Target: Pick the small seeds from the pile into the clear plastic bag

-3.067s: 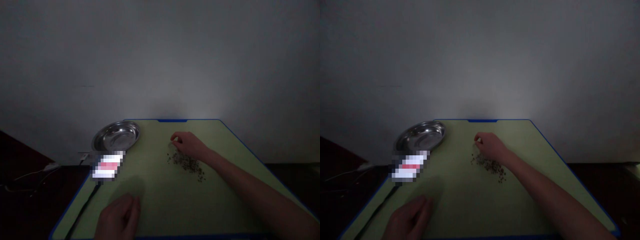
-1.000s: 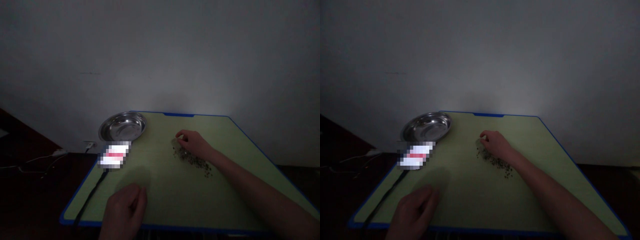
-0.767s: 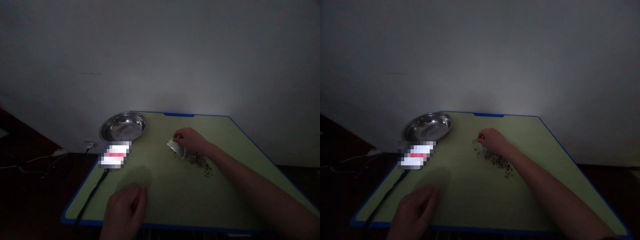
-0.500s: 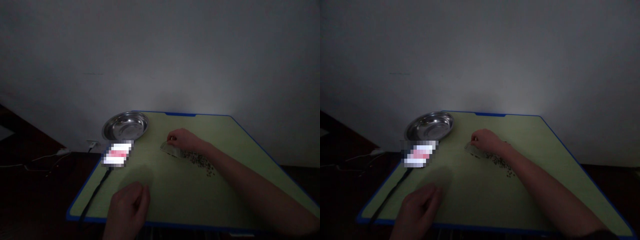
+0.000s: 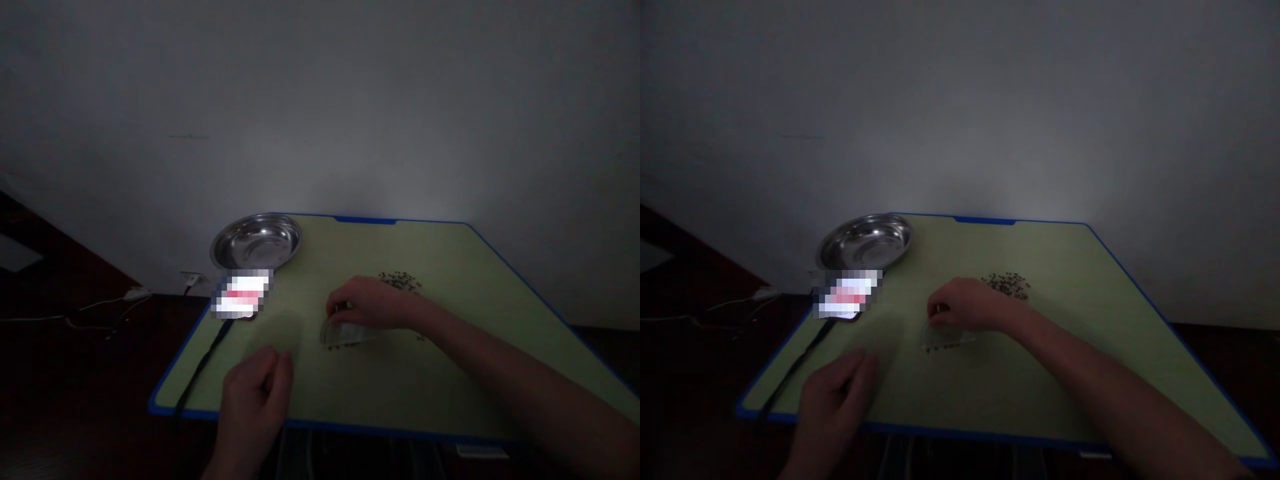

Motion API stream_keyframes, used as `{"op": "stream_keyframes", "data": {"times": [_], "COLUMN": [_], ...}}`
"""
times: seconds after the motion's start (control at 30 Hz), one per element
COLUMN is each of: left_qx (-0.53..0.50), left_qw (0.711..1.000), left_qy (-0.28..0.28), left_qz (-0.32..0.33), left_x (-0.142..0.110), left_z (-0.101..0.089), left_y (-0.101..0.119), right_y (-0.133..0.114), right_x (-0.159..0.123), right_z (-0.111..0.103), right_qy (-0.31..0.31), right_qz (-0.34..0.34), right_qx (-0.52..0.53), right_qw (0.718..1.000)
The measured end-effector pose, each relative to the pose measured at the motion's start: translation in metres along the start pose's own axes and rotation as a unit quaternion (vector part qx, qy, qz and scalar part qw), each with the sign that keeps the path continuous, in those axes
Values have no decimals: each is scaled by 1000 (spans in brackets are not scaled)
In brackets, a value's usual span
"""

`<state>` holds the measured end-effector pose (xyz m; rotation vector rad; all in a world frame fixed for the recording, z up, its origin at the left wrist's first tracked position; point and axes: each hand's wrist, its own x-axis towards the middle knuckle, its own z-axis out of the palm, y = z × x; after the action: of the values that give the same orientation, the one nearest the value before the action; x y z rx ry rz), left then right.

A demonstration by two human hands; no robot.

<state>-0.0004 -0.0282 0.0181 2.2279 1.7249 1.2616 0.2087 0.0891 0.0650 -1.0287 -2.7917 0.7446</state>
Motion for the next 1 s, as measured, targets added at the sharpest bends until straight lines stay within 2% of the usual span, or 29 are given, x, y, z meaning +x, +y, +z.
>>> {"op": "stream_keyframes", "data": {"times": [0.43,0.67,1.0], "left_qx": [8,6,8], "left_qw": [1000,999,1000], "left_qy": [-20,-24,-25], "left_qz": [-15,-22,-14], "left_x": [-1,-3,-1], "left_z": [1,3,4], "left_y": [1,-1,-2], "right_y": [-20,-30,-31], "right_x": [-25,-43,-65], "right_z": [19,28,43], "right_qy": [-25,-28,-5], "right_qz": [-34,-22,41], "right_qx": [30,69,97], "right_qw": [999,997,994]}}
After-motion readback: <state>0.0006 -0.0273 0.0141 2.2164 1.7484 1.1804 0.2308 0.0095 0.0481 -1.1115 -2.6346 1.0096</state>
